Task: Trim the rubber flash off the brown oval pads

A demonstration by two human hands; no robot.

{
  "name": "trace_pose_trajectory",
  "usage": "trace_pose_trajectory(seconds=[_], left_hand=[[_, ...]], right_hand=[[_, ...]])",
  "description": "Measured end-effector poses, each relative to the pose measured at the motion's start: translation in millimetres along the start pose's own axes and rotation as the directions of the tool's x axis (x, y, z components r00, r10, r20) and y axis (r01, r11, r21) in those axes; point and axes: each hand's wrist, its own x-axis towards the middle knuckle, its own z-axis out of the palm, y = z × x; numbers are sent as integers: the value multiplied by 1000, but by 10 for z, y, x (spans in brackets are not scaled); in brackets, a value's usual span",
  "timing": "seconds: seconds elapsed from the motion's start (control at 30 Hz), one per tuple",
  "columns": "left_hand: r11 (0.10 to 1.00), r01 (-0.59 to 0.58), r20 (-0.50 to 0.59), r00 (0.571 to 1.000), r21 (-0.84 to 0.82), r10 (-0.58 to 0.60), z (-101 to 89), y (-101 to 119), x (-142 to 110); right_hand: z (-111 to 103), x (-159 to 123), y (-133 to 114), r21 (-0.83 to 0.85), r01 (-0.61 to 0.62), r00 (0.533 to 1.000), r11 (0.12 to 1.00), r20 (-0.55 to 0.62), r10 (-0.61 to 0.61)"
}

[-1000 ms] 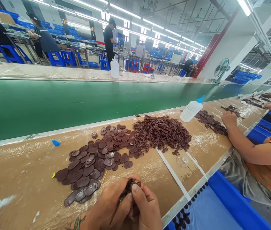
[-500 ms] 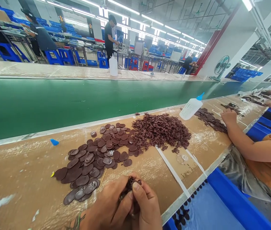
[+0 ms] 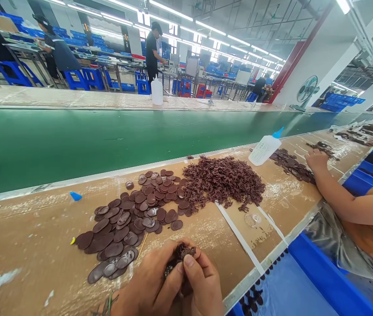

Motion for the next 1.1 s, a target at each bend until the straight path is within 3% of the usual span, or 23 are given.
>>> trace_pose_trajectory(seconds=[0.43,0.67,0.83,1.1], left_hand=[[993,108,47,993,-38,-106,32,19,10],[991,-25,-44,999,-132,19,14,-7,34],[994,-61,-89,995,-96,53,23,-9,15],[996,-81,-144,987,-35,76,80,-57,-11]], right_hand=[[-74,33,22,-5,73,997,997,-13,-73],[-89,38,8,-17,82,997,996,6,-82],[-86,54,-26,-4,80,997,997,-1,-80],[-139,130,61,-53,230,972,972,-25,-232]])
